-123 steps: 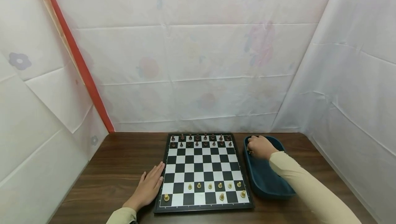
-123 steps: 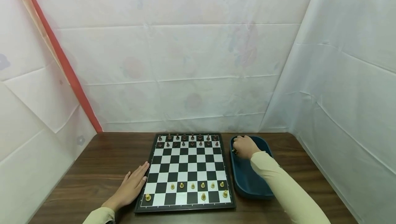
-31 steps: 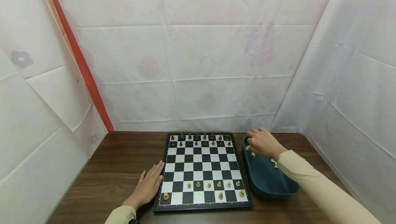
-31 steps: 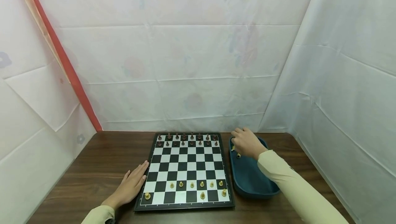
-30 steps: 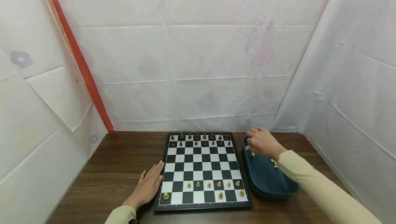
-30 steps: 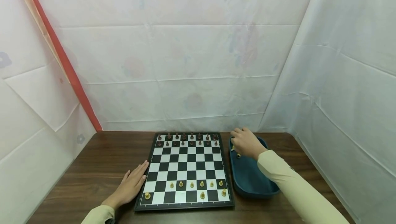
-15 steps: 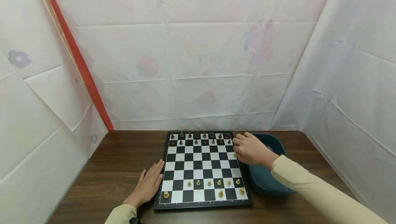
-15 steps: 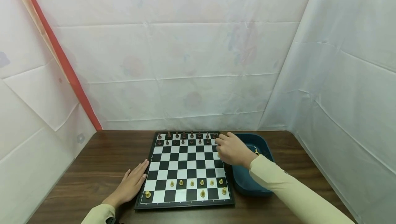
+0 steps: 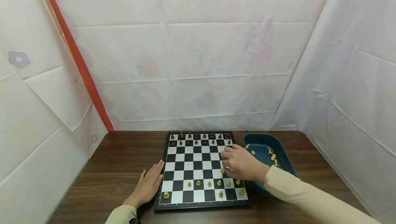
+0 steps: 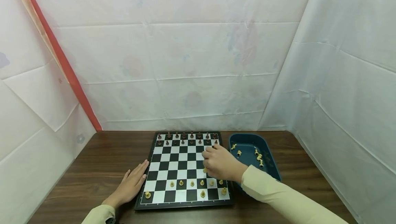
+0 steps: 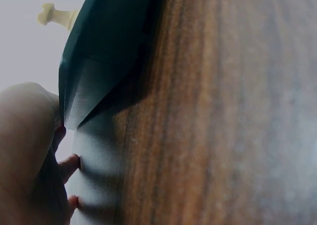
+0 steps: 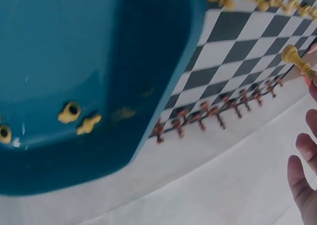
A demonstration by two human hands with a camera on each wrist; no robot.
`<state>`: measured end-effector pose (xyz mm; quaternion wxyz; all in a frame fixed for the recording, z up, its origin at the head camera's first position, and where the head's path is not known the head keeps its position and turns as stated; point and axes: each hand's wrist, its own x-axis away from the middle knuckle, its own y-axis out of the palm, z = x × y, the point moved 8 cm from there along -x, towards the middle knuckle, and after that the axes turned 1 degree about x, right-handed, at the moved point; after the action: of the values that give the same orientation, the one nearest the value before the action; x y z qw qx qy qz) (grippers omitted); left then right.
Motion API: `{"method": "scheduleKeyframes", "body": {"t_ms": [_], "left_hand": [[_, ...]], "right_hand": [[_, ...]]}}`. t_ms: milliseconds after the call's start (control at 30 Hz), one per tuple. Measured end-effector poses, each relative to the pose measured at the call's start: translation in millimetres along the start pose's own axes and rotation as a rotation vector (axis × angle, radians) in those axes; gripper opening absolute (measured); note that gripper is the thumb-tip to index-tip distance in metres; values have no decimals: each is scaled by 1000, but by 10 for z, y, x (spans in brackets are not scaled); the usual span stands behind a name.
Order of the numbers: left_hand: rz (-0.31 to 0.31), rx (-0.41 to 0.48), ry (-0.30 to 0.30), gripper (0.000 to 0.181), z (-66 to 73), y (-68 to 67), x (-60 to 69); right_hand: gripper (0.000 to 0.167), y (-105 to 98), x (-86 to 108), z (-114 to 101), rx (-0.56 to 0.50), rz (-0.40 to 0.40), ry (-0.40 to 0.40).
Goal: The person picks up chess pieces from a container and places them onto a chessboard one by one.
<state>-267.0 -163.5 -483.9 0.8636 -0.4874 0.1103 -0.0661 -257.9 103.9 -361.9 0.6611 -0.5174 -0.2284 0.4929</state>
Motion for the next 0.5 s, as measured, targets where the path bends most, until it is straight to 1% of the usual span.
{"method": "scheduleKeyframes", "body": {"t_ms": [133, 267, 500], "left_hand": [[7, 0, 7, 49, 4, -7, 1], [5, 0, 3, 49, -1, -1, -4], [-7, 12, -6, 49, -5, 5, -4]], "right_hand": [[7, 14, -22, -117, -49, 34, -11], [9, 28, -52, -227, -75, 58, -30], [9, 48, -109, -362, -155, 56, -32]]}}
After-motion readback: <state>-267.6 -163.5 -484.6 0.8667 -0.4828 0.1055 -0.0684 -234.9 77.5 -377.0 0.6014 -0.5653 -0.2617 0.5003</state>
